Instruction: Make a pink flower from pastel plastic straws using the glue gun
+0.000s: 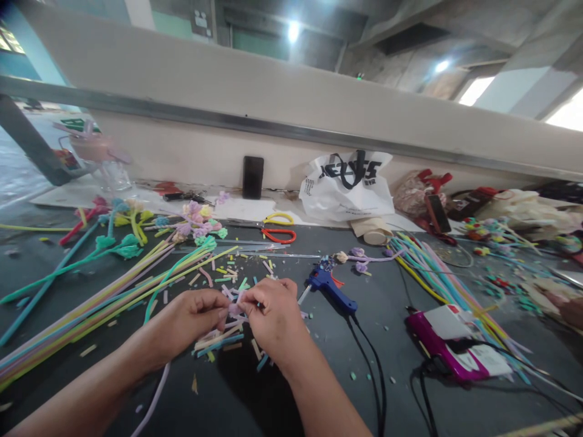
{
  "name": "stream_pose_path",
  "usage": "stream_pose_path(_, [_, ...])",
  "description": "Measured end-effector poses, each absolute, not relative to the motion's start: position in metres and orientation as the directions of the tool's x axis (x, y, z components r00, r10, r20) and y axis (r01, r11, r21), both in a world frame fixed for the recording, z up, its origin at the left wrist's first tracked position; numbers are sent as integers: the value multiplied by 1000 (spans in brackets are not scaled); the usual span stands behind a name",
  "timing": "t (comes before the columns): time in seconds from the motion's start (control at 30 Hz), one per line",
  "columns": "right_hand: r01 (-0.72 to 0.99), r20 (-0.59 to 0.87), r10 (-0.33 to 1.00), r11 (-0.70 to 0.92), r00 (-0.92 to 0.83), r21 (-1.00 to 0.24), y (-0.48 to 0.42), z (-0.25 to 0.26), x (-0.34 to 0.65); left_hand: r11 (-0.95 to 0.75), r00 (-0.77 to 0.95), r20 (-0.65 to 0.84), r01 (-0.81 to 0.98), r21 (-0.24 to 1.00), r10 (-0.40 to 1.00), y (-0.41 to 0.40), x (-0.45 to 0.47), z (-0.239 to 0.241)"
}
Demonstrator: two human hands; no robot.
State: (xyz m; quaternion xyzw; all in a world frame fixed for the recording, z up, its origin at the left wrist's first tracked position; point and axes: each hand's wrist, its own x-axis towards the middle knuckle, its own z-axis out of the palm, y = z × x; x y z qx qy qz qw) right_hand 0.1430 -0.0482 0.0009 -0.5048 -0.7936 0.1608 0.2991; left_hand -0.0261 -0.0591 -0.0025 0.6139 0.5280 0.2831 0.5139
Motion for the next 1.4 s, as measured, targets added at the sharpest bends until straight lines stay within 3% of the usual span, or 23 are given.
stream_pose_path(0.33, [692, 303, 898, 439, -318, -573, -50, 4, 142, 43, 281, -150, 354, 934, 948, -56, -26, -1])
stream_pose_path(0.53, [549, 274, 931, 364, -243, -753, -48, 6, 151, 28, 239, -127, 380, 925, 963, -59, -27, 4])
stream_pose_path(0.63, [465, 145, 970, 222, -195, -857, -46, 4, 154, 25, 227, -126, 401, 916, 966, -60, -26, 9])
stream_pose_path(0.8, [273, -51, 957, 30, -287, -962, -46, 0, 151, 13, 199, -108, 427, 904, 974, -62, -23, 13])
stream_pose_path(1.1, [93, -169, 955, -151, -243, -984, -48, 2, 143, -39, 199, -60, 461, 887, 978, -63, -24, 9])
stream_pose_path(1.4, [78, -175, 963, -163, -205, -984, -47, -2, 143, -12, 195, -84, 445, 895, 977, -63, -22, 7])
